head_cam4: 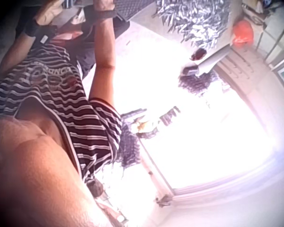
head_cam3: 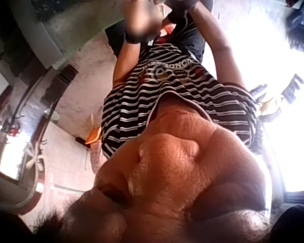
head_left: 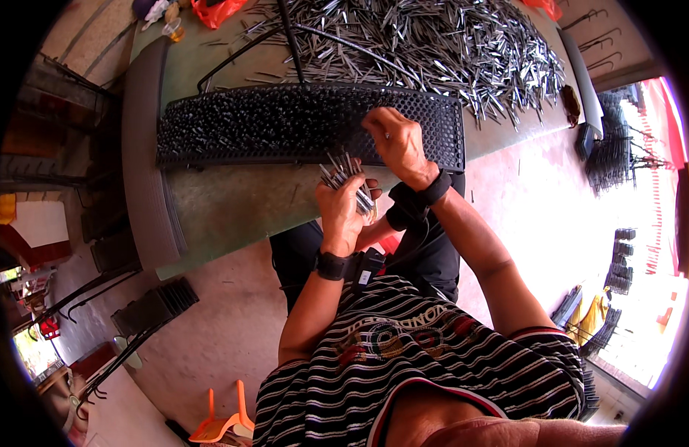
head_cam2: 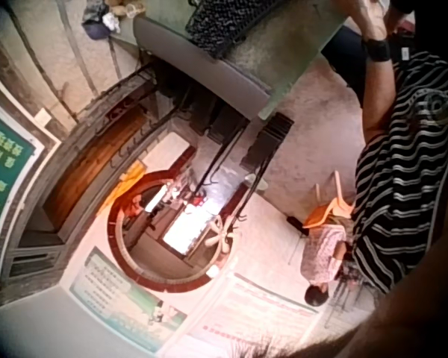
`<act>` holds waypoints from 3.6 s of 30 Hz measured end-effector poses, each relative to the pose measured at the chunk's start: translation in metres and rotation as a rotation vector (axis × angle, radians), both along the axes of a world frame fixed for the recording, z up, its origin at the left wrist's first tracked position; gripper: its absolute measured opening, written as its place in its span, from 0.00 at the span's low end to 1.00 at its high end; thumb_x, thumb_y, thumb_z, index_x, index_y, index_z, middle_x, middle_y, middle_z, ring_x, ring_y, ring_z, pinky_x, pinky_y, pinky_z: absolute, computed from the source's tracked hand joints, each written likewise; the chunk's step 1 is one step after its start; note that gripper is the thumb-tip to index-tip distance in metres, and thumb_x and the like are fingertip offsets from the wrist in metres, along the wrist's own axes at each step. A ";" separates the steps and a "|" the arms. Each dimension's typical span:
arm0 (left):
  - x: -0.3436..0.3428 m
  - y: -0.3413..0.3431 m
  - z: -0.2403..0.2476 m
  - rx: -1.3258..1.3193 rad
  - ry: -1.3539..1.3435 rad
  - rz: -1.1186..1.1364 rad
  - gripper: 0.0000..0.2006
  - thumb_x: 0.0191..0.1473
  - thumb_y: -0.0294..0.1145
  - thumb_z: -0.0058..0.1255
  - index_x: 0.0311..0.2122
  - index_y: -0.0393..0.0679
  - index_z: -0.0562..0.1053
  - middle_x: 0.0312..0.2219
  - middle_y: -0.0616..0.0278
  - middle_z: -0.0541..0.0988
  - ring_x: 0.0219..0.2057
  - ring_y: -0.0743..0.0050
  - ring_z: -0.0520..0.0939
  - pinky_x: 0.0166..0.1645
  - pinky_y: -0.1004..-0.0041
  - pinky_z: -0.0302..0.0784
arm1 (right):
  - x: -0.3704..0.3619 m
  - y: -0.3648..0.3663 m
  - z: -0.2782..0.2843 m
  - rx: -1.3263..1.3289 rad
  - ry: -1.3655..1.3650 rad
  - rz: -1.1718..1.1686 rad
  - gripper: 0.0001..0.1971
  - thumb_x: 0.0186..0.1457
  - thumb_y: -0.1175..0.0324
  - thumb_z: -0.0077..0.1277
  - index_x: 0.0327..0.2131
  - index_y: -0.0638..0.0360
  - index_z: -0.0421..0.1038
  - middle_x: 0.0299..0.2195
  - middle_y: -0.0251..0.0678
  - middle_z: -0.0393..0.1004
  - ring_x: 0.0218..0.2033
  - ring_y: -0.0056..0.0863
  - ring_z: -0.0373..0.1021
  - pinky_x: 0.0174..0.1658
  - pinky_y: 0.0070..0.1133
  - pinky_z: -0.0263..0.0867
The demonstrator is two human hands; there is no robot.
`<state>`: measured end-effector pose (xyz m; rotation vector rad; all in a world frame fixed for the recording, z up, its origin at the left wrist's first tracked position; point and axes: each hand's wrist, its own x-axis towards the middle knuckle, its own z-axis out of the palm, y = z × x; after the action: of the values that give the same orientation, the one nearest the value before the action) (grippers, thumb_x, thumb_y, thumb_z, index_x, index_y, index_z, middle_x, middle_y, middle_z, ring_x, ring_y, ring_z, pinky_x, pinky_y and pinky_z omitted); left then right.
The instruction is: The person picks up small metal pins from a large pile on a table and inserts them one by one into the individual holes of a black rectangular grid template.
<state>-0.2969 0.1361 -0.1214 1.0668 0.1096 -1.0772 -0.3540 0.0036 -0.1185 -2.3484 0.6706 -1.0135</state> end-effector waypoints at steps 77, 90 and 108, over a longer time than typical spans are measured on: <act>0.000 0.010 0.003 -0.027 0.052 -0.022 0.09 0.44 0.21 0.55 0.35 0.37 0.72 0.23 0.61 0.75 0.19 0.70 0.76 0.20 0.75 0.72 | -0.012 0.018 0.016 0.542 0.112 0.052 0.06 0.44 0.70 0.53 0.23 0.64 0.73 0.18 0.38 0.74 0.19 0.27 0.72 0.23 0.21 0.66; 0.003 0.007 -0.001 -0.005 0.095 0.053 0.08 0.47 0.19 0.50 0.36 0.36 0.71 0.21 0.58 0.73 0.17 0.68 0.75 0.18 0.71 0.71 | -0.001 0.029 0.003 0.289 -0.122 0.005 0.04 0.52 0.79 0.46 0.33 0.63 0.64 0.24 0.37 0.73 0.26 0.24 0.75 0.26 0.17 0.68; 0.005 0.010 -0.004 -0.016 0.073 0.091 0.07 0.48 0.23 0.51 0.35 0.37 0.72 0.22 0.60 0.74 0.15 0.71 0.74 0.15 0.73 0.68 | -0.011 0.032 0.017 0.239 0.159 0.004 0.06 0.45 0.69 0.54 0.24 0.62 0.73 0.19 0.39 0.72 0.19 0.35 0.70 0.22 0.24 0.64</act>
<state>-0.2924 0.1457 -0.1255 0.9993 0.2064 -1.0331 -0.3653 0.0360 -0.1014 -2.2327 0.8001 -0.7065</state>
